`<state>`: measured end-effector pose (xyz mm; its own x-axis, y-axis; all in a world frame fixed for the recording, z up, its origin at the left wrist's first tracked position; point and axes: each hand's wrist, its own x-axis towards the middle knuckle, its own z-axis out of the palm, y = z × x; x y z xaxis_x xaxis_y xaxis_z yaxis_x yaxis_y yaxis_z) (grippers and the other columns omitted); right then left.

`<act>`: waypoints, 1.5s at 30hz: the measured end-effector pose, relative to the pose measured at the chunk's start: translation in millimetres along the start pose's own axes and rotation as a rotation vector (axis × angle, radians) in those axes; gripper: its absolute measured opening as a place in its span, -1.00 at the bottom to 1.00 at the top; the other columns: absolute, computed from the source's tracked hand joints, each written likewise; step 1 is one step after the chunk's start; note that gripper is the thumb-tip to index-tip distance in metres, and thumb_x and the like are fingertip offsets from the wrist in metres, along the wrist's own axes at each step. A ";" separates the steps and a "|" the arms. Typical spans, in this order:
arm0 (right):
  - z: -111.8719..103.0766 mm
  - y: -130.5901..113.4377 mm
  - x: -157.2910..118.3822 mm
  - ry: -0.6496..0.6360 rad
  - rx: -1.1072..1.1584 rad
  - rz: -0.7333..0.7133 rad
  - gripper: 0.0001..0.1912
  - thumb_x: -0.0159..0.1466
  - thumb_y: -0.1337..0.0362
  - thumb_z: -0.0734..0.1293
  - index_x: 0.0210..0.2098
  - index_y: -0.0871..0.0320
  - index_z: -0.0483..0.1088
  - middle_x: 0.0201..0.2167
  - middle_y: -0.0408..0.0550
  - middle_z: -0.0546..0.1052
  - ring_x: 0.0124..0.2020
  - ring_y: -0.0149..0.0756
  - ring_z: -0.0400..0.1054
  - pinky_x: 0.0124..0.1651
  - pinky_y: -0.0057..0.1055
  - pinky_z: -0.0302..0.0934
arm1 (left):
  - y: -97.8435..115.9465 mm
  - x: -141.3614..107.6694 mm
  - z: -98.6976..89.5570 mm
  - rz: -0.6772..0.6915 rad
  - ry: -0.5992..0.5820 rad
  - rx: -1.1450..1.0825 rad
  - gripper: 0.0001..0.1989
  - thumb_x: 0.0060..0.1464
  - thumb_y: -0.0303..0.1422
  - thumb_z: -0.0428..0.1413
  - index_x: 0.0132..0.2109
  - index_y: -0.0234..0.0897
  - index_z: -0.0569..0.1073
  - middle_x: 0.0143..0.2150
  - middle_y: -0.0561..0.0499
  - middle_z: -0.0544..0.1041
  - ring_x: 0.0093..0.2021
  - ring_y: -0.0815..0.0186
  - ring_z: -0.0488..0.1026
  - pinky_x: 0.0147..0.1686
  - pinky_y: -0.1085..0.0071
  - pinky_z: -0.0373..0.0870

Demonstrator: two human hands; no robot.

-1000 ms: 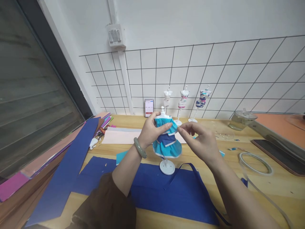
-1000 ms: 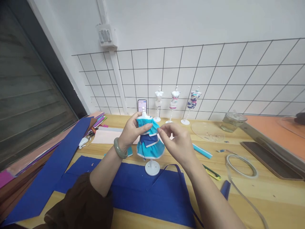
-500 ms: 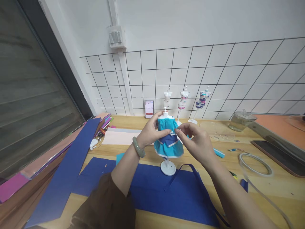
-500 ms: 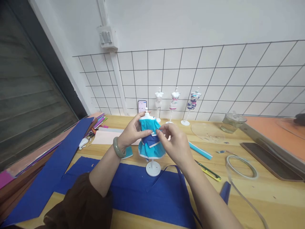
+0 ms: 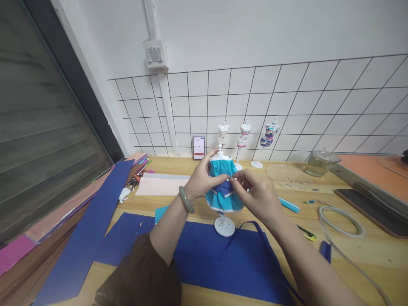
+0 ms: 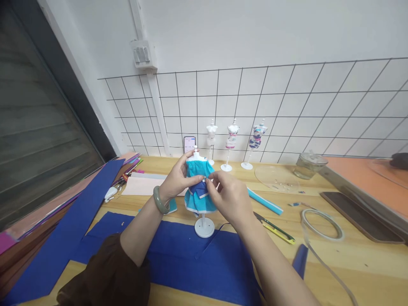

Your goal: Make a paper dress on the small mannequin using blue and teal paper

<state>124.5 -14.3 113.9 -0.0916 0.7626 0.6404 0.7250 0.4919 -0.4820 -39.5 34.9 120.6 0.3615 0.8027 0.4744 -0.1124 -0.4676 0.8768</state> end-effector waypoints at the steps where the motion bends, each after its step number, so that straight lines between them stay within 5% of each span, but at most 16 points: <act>1: 0.1 -0.3 -0.2 0.003 -0.011 -0.005 -0.86 0.22 0.21 0.25 -0.37 0.12 0.39 -0.57 -0.14 0.42 -0.59 -0.38 0.28 -0.50 -0.44 0.11 | -0.1 -0.1 0.3 0.003 0.003 0.003 -0.24 -0.11 -0.38 0.24 0.22 -0.19 0.10 0.03 -0.10 0.37 -0.03 0.21 0.38 0.00 0.23 0.34; 9: -1.0 -2.2 -1.9 0.040 -0.122 -0.078 -0.85 0.22 0.21 0.25 -0.39 0.14 0.37 -0.54 -0.13 0.45 -0.58 -0.39 0.29 -0.47 -0.43 0.10 | 0.5 -0.3 0.3 -0.012 0.011 0.016 -0.24 -0.10 -0.39 0.23 0.23 -0.17 0.09 -0.03 -0.08 0.40 -0.09 0.23 0.41 -0.05 0.23 0.37; 13: -2.6 -0.4 -0.2 -0.027 -0.022 0.023 -0.77 0.19 0.14 0.28 -0.51 0.13 0.32 -0.58 -0.13 0.44 -0.60 -0.38 0.28 -0.50 -0.43 0.10 | 0.3 0.1 -0.4 -0.008 0.014 0.007 -0.23 -0.10 -0.39 0.23 0.23 -0.16 0.09 -0.02 -0.08 0.40 -0.08 0.23 0.41 -0.03 0.21 0.36; 17: -3.9 1.5 3.9 -0.153 0.316 0.269 -0.73 0.16 0.06 0.30 -0.47 0.15 0.36 -0.61 -0.14 0.41 -0.62 -0.39 0.24 -0.57 -0.45 0.08 | -2.1 0.5 -1.0 -0.021 0.021 0.009 -0.23 -0.09 -0.38 0.23 0.24 -0.18 0.08 -0.07 -0.08 0.42 -0.09 0.22 0.42 -0.01 0.19 0.35; 21: -5.8 6.4 8.6 -0.363 0.827 0.593 -0.64 0.13 0.00 0.33 -0.54 0.17 0.28 -0.70 -0.27 0.25 -0.74 -0.56 -0.01 -0.66 -0.51 -0.13 | -4.1 0.8 -1.7 -0.001 0.038 0.005 -0.21 -0.10 -0.38 0.24 0.25 -0.19 0.07 0.04 -0.11 0.37 -0.03 0.20 0.39 0.01 0.21 0.34; 26: -9.0 12.0 11.8 -0.481 1.178 0.793 -0.74 0.12 0.10 0.36 -0.41 0.17 0.31 -0.71 -0.37 0.16 -0.78 -0.66 -0.22 -0.69 -0.57 -0.26 | -2.4 0.7 -1.8 0.014 0.037 0.019 -0.21 -0.10 -0.38 0.24 0.25 -0.17 0.06 0.09 -0.10 0.34 0.02 0.18 0.36 0.07 0.18 0.30; 33: -5.4 6.7 9.7 -0.518 1.231 0.759 -0.58 0.10 0.09 0.39 -0.65 0.19 0.16 -0.81 -0.38 0.05 -0.79 -0.68 -0.23 -0.70 -0.59 -0.34 | -0.4 0.1 0.2 -0.016 0.025 -0.004 -0.16 -0.12 -0.38 0.25 0.27 -0.14 0.03 -0.01 -0.08 0.40 -0.05 0.17 0.41 -0.05 0.22 0.40; 45: -0.5 3.9 8.7 -0.435 1.117 0.683 -0.61 0.09 0.08 0.40 -0.61 0.20 0.20 -0.78 -0.32 0.21 -0.82 -0.70 -0.10 -0.70 -0.60 -0.26 | 3.7 -3.1 -0.2 -0.013 -0.049 0.046 -0.11 -0.08 -0.30 0.24 0.31 -0.10 -0.06 -0.04 -0.08 0.41 -0.07 0.16 0.41 -0.03 0.17 0.37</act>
<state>126.9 -5.9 117.9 -0.2967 0.9535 -0.0524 -0.1965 -0.1146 -0.9738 -41.2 30.8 122.4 0.4079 0.7901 0.4576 -0.0655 -0.4746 0.8778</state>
